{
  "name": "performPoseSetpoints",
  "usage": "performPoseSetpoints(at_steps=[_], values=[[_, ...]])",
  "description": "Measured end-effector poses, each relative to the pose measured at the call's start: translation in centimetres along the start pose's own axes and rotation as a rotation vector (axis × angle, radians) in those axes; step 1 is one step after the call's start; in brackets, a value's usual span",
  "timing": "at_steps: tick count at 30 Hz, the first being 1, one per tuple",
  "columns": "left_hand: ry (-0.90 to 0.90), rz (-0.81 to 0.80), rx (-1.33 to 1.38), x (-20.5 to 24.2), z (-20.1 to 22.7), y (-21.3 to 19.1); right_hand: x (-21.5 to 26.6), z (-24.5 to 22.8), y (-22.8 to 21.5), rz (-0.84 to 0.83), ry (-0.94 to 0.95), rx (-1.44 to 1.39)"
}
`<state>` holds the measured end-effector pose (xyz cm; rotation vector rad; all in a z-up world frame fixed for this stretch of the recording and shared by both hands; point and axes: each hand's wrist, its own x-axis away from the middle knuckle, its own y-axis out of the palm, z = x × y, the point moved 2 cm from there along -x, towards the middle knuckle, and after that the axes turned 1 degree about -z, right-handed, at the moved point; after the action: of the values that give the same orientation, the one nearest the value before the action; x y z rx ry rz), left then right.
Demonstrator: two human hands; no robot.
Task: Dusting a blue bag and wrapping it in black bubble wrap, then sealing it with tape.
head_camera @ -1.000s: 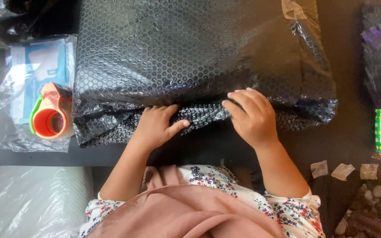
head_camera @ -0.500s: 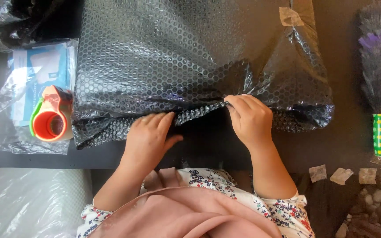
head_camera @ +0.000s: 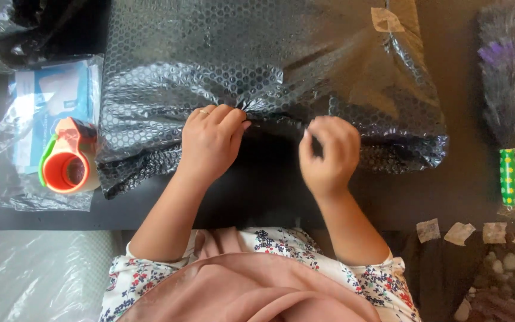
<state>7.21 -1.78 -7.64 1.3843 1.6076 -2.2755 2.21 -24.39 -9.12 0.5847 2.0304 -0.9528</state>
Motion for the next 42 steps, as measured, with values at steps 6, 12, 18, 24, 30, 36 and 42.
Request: performPoseSetpoints(at_steps=[6, 12, 18, 24, 30, 36, 42], values=[[-0.054, -0.038, 0.081, -0.5, 0.0, -0.4, 5.1, -3.8, 2.5, 0.052, -0.406, -0.010], [-0.098, -0.068, 0.136, -0.3, 0.1, -0.3, 4.2, 1.0, 2.2, -0.080, -0.232, 0.297], [-0.038, 0.158, -0.079, 1.0, 3.2, 0.0, 2.0, 2.1, 1.2, -0.211, -0.147, 0.230], [0.177, 0.352, 0.067, 6.0, 6.4, 5.5, 2.1, 2.3, 0.8, -0.287, -0.124, 0.245], [0.154, 0.209, -0.315, 7.3, 3.6, 9.8, 2.7, 3.5, -3.7, -0.413, 0.009, -0.131], [0.117, 0.262, -0.379, 8.1, 3.5, 9.9, 8.2, 8.7, -16.7, -0.195, 0.381, -0.036], [0.032, 0.058, -0.331, 8.1, 3.6, 8.5, 20.2, 15.5, -28.6, 0.378, 0.888, 0.282]])
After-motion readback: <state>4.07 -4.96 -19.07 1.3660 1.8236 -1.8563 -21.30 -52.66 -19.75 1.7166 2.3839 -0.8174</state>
